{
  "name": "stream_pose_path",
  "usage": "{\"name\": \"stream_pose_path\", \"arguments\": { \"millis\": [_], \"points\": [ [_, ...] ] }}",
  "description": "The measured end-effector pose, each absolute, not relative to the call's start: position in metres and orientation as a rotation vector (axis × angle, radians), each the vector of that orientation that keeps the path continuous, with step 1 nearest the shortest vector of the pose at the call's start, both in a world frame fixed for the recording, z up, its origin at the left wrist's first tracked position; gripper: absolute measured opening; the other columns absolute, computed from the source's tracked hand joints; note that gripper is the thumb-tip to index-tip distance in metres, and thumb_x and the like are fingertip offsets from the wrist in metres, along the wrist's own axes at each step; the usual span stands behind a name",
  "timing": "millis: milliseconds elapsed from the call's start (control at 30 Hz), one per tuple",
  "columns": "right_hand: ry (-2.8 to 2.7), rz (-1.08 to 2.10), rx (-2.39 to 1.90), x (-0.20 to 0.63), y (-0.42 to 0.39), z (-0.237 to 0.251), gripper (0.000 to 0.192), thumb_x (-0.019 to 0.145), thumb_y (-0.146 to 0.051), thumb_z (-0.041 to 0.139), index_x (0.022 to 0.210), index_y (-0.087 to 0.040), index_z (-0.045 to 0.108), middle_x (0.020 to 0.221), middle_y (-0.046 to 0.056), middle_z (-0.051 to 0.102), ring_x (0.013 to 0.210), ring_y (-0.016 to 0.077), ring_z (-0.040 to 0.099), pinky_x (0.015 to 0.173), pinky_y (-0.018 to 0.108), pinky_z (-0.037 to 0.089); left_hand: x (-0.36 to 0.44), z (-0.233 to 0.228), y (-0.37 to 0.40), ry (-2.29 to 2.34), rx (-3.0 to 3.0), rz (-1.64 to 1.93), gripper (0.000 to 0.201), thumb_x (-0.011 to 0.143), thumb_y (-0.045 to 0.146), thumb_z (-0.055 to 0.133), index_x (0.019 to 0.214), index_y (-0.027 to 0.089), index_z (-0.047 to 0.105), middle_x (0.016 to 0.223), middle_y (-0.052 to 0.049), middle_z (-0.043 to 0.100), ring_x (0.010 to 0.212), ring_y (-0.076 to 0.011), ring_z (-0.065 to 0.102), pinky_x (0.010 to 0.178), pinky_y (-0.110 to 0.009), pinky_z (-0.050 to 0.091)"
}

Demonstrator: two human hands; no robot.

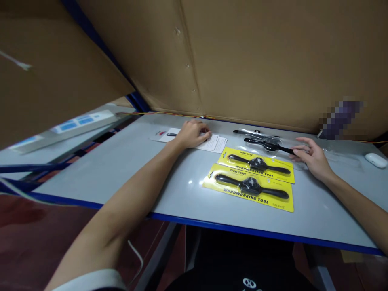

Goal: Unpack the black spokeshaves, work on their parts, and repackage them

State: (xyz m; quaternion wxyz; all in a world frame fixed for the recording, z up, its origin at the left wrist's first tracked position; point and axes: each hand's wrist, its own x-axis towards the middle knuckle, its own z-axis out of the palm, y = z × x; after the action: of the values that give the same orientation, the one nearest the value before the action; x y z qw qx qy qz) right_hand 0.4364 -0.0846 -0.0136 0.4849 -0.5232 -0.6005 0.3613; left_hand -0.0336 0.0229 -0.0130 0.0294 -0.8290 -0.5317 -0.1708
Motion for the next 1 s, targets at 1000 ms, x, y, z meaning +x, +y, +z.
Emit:
{"name": "stream_pose_path", "arguments": {
  "millis": [1000],
  "points": [
    [-1.535,0.828,-1.316,0.434,-0.086,-0.016,0.048,0.074,-0.058,0.085,0.094,-0.026,0.055,0.09,-0.001,0.066,0.07,0.0212,0.077,0.068,0.037,0.063,0.028,0.006,-0.014,-1.227,-2.508,-0.748,0.036,0.107,0.045,0.041,0.107,0.02,0.066,0.104,-0.015,0.067,0.102,-0.0335,0.055,0.09,-0.049,0.044]
  ]
}}
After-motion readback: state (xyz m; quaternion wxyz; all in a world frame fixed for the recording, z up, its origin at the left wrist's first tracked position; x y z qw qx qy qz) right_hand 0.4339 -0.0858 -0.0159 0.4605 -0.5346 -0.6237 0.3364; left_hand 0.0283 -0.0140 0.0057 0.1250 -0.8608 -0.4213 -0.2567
